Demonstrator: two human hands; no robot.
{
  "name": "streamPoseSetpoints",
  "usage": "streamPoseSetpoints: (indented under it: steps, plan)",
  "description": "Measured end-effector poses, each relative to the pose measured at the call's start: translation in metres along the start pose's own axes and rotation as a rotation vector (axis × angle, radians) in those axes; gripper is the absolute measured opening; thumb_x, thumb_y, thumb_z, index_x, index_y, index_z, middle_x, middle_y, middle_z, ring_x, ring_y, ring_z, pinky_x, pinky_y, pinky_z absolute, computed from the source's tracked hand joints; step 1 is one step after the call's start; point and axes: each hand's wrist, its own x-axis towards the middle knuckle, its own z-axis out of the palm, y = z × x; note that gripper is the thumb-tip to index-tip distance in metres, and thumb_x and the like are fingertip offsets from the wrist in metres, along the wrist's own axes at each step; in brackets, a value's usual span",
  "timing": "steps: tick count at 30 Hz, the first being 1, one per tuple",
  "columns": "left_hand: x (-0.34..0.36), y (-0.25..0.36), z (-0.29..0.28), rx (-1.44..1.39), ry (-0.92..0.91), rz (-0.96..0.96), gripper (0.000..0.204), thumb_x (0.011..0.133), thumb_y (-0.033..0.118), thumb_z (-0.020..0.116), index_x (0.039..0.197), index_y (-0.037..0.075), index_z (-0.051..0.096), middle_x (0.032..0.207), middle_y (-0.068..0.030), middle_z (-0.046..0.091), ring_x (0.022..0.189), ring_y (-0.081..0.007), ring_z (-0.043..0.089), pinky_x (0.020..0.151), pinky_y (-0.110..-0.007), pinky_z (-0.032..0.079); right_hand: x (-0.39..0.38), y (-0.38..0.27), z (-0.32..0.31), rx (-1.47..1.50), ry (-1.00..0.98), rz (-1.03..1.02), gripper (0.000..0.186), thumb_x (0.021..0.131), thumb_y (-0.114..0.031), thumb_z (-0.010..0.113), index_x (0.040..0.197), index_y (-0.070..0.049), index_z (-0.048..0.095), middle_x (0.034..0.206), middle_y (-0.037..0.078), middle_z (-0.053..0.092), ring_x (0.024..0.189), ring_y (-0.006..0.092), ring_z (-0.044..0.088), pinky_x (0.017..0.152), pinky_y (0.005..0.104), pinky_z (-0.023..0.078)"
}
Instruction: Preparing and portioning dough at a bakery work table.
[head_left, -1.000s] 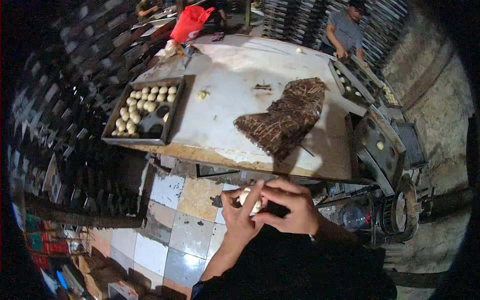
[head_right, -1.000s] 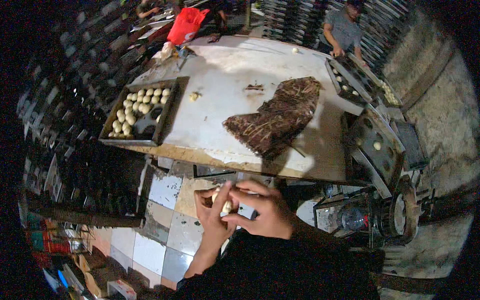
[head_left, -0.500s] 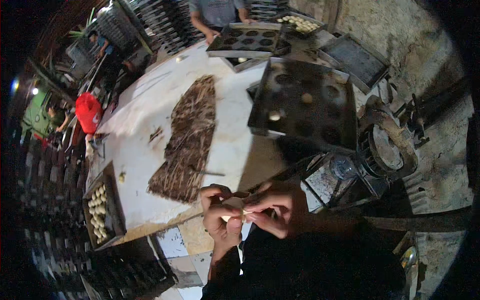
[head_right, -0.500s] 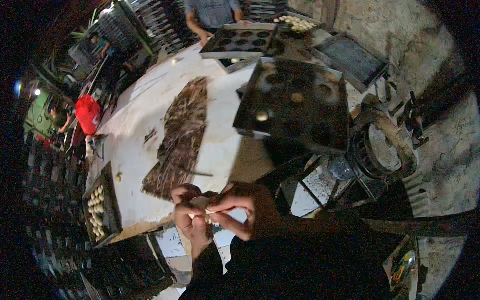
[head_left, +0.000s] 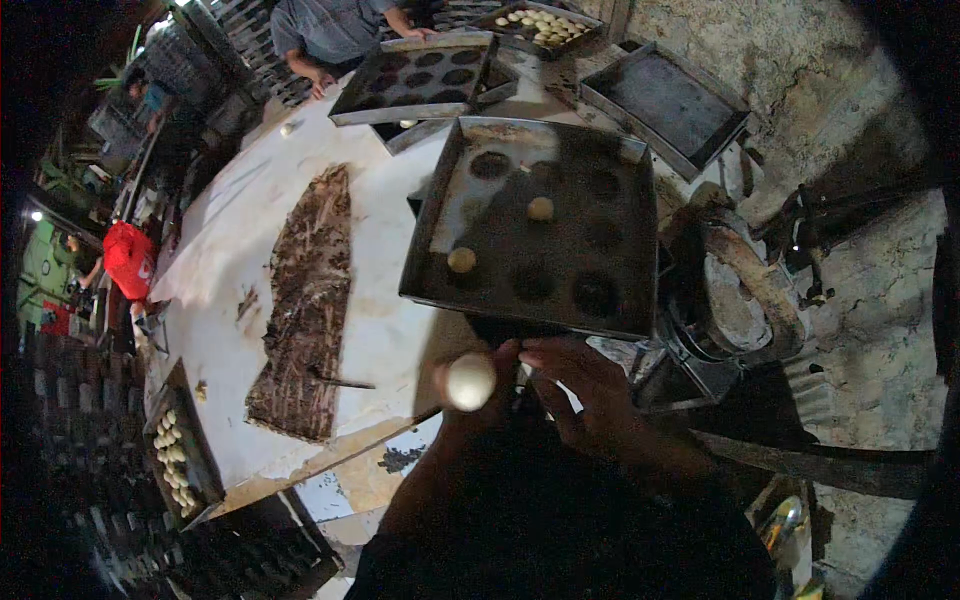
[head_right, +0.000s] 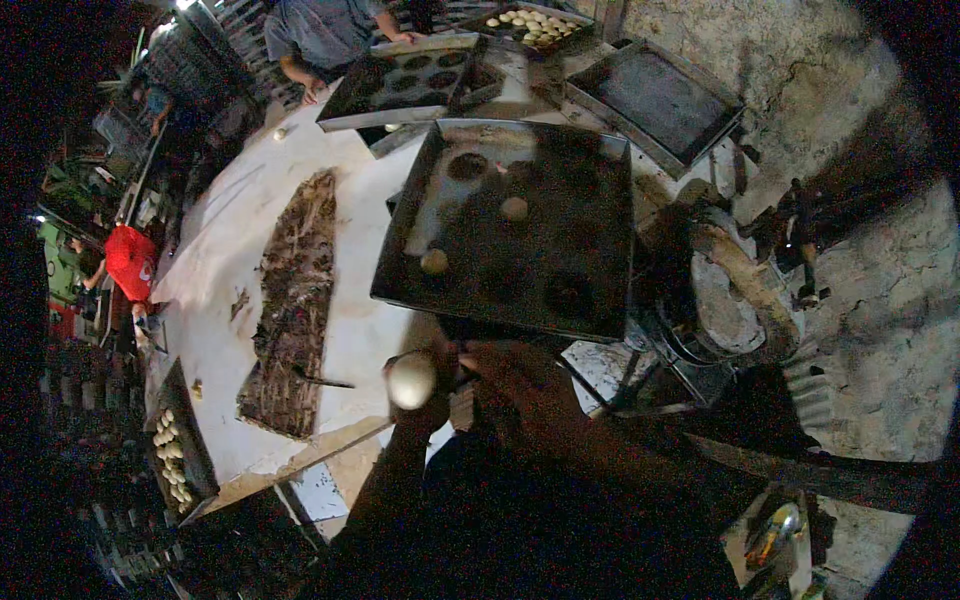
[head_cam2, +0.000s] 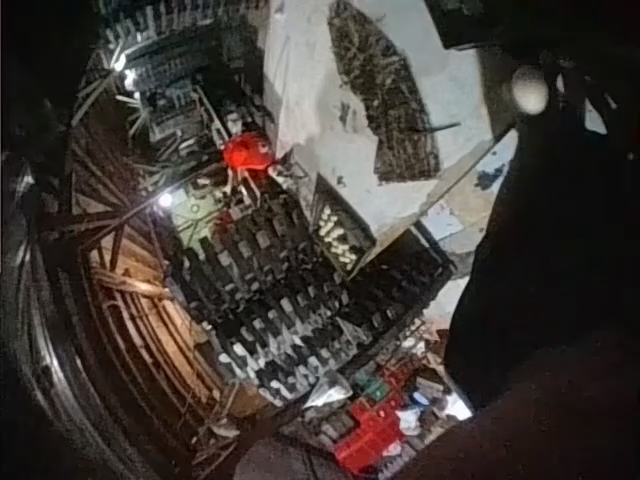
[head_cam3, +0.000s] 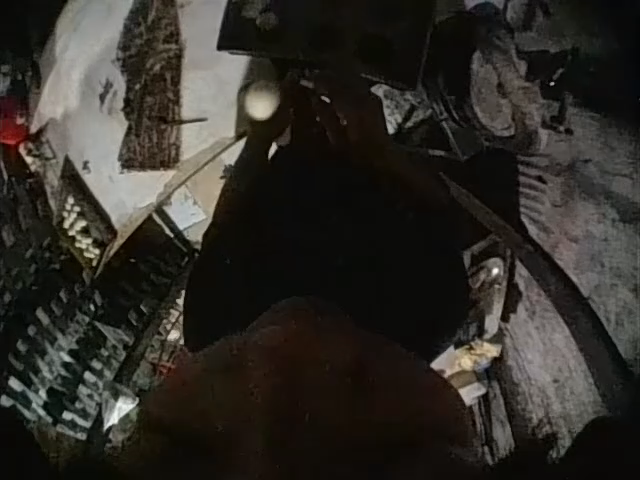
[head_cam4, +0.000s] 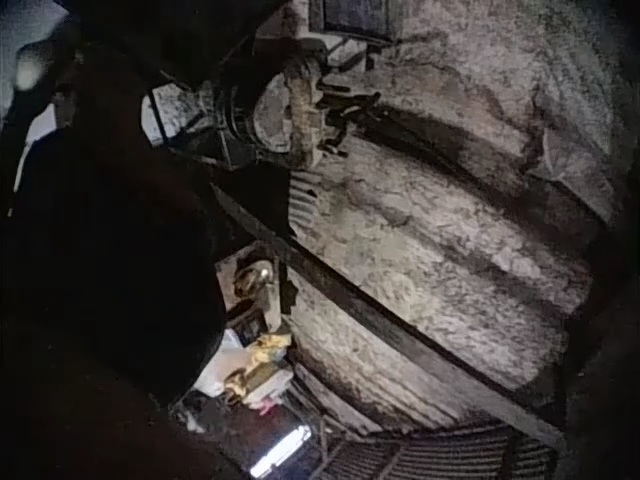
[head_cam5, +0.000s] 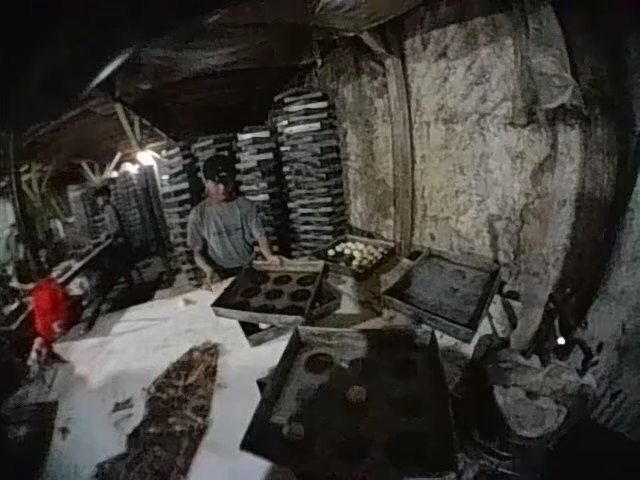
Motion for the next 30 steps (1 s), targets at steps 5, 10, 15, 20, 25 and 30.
streamPoseSetpoints:
  steps: [5,10,15,20,25,30]
  plan:
    - [0.038,0.038,0.012,-0.609,-0.638,-0.595,0.036,0.085,0.024,0.064,0.113,0.003,0.055,0.103,-0.0122,0.062,0.084,-0.0226,0.064,0.075,-0.033,0.053,0.002,0.039,0.015,-0.062,-0.197,-0.318,0.035,0.088,-0.010,0.059,0.121,-0.006,0.050,0.132,0.019,0.043,0.122,0.0306,0.045,0.092,0.0417,0.047]
    - [0.058,0.027,-0.043,-0.746,-0.518,-0.743,0.039,0.083,0.015,0.066,0.118,0.003,0.053,0.104,-0.0119,0.061,0.080,-0.0161,0.061,0.070,-0.030,0.051,0.052,0.118,0.024,0.118,-0.242,-0.057,0.025,0.087,-0.011,0.060,0.111,-0.008,0.054,0.121,0.017,0.051,0.116,0.0298,0.049,0.092,0.0399,0.045]
    - [0.010,-0.036,-0.144,-0.982,0.078,-0.917,0.042,0.080,-0.003,0.065,0.119,0.004,0.052,0.082,0.0004,0.048,0.068,-0.0078,0.046,0.067,-0.023,0.045,0.052,0.251,0.082,-0.307,-0.050,-0.387,0.017,0.090,-0.016,0.058,0.103,-0.006,0.056,0.108,0.016,0.058,0.103,0.0288,0.057,0.088,0.0402,0.045]
    - [-0.140,-0.067,-0.248,-0.593,0.634,-1.108,0.023,0.082,-0.002,0.061,0.104,0.002,0.055,0.073,0.0052,0.042,0.066,-0.0044,0.039,0.060,-0.019,0.034,0.092,0.133,0.061,-0.216,-0.075,0.112,0.031,0.093,-0.026,0.052,0.114,-0.004,0.053,0.115,0.017,0.054,0.105,0.0311,0.051,0.089,0.0421,0.040]
    - [-0.241,-0.137,-0.348,-0.207,0.706,-1.162,0.010,0.085,0.004,0.063,0.092,-0.001,0.059,0.076,0.0014,0.055,0.072,-0.0074,0.050,0.066,-0.020,0.040,0.093,0.143,0.017,-0.653,0.292,-0.231,0.045,0.097,-0.037,0.040,0.129,-0.005,0.047,0.128,0.014,0.049,0.118,0.0300,0.048,0.095,0.0420,0.042]
    - [-0.322,-0.255,-0.603,0.570,0.711,-1.069,0.021,0.087,0.016,0.059,0.100,0.001,0.064,0.095,-0.0116,0.067,0.084,-0.0202,0.062,0.075,-0.033,0.048,0.026,0.194,0.068,-0.683,0.219,-0.306,0.045,0.096,-0.040,0.041,0.125,-0.007,0.051,0.115,0.010,0.055,0.105,0.0238,0.053,0.086,0.0354,0.046]
